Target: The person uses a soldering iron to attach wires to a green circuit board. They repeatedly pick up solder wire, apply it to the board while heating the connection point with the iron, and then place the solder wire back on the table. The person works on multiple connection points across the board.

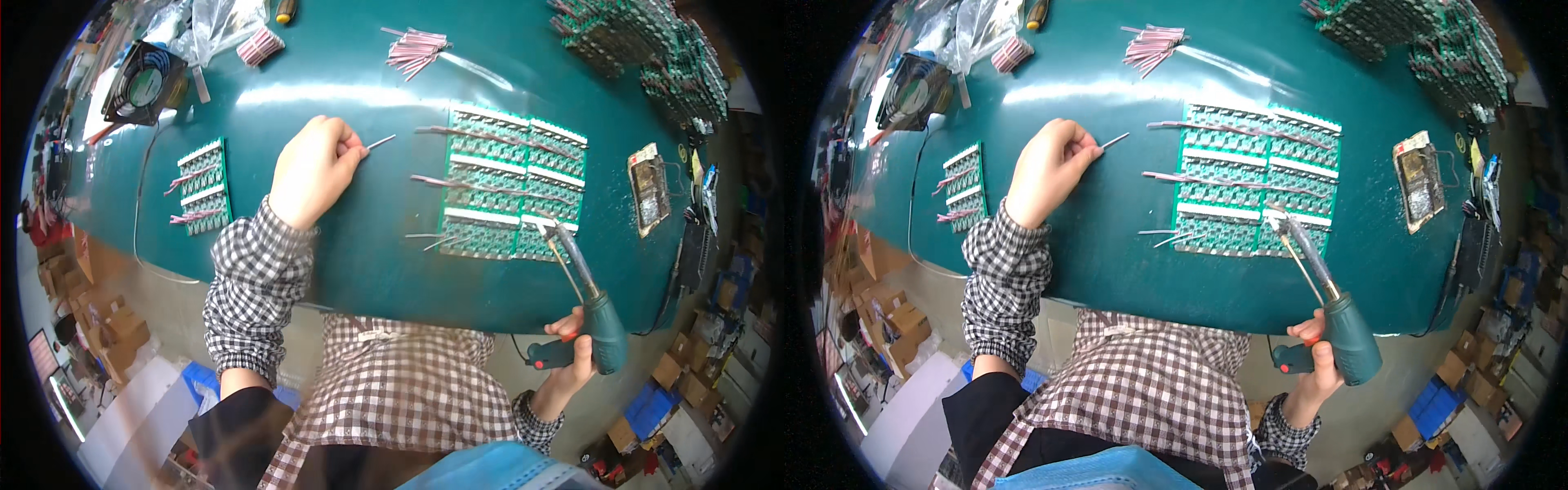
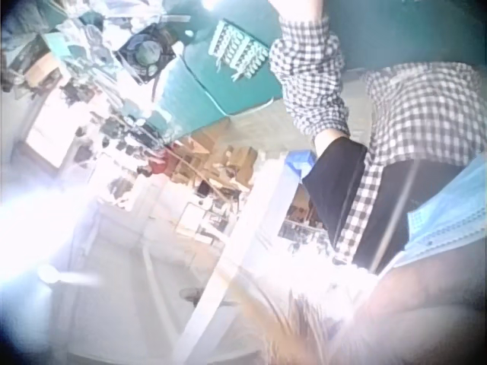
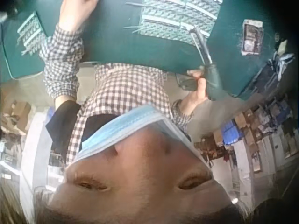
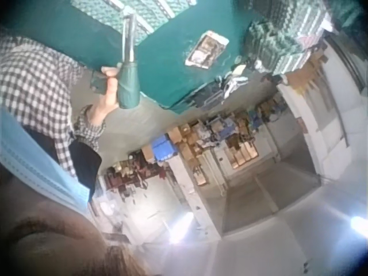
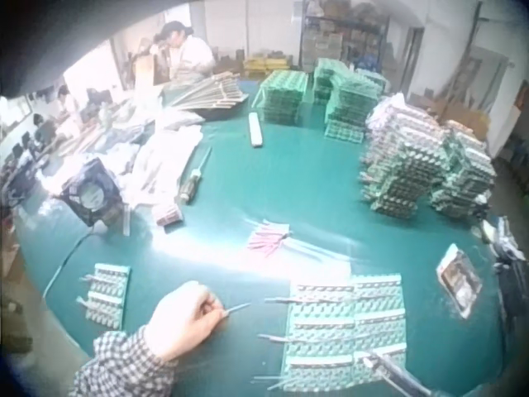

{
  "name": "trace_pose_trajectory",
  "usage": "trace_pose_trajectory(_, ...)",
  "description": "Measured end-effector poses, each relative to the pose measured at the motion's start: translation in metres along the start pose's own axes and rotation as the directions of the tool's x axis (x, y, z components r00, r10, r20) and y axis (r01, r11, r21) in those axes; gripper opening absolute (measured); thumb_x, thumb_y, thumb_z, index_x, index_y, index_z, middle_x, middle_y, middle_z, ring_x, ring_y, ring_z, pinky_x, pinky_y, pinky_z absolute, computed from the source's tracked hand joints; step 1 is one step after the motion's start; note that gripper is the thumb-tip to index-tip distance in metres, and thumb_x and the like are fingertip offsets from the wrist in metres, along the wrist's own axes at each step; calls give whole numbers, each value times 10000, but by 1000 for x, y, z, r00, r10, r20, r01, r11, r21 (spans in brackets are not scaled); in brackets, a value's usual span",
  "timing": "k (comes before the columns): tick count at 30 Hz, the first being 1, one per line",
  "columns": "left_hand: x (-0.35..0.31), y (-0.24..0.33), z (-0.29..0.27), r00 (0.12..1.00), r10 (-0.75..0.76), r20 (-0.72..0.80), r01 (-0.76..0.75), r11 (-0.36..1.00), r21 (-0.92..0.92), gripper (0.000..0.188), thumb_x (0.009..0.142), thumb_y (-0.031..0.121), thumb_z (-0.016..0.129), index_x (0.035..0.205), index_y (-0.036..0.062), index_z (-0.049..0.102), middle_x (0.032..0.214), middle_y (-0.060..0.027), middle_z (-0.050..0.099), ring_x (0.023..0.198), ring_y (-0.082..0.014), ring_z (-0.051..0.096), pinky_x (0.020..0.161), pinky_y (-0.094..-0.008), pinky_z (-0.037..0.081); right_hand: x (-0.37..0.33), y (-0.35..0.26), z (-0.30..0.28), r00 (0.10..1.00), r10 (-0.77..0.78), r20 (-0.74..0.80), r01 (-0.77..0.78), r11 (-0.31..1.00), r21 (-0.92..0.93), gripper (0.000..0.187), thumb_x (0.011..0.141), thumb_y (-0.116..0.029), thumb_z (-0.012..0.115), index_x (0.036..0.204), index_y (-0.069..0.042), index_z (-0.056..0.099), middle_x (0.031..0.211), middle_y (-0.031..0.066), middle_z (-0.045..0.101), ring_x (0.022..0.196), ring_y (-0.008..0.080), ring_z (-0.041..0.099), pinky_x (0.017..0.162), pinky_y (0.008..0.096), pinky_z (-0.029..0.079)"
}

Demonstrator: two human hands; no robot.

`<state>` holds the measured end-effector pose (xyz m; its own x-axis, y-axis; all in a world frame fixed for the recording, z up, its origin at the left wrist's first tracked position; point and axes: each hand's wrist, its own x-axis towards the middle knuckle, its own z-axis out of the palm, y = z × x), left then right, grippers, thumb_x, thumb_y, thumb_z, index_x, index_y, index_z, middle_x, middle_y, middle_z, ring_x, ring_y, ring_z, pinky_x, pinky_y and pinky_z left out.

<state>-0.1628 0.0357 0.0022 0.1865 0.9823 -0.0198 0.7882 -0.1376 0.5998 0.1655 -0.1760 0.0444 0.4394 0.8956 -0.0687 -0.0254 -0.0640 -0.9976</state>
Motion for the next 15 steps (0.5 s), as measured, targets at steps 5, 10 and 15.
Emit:
trace_pose_trajectory(5,-12,7,3,996,52,-74,-51,999,17,183,771,76,714,916,30,613,801,-57,539,629,-150,514,610,-280,452,1,-2,8,997,-27,71,29,999,-23,496,877,-290,629,1129,127,533,787,122,576,719,230,593,622,372,544)
trace_pose_trajectory(10,-1,-2,11,998,67,-8,-67,997,34,140,824,86,680,918,13,607,824,-74,545,678,-163,549,649,-284,472,-10,-2,3,996,-39,84,42,999,-34,517,876,-292,629,1155,129,521,796,125,572,724,233,596,618,373,544)
trace_pose_trajectory(15,-14,32,10,988,148,-34,-152,977,-148,96,862,50,633,918,1,573,817,-81,575,718,-165,584,679,-278,483,-17,-4,-4,1000,-10,-1,10,1000,10,549,823,-253,683,1127,171,511,811,157,605,719,272,620,673,409,558)
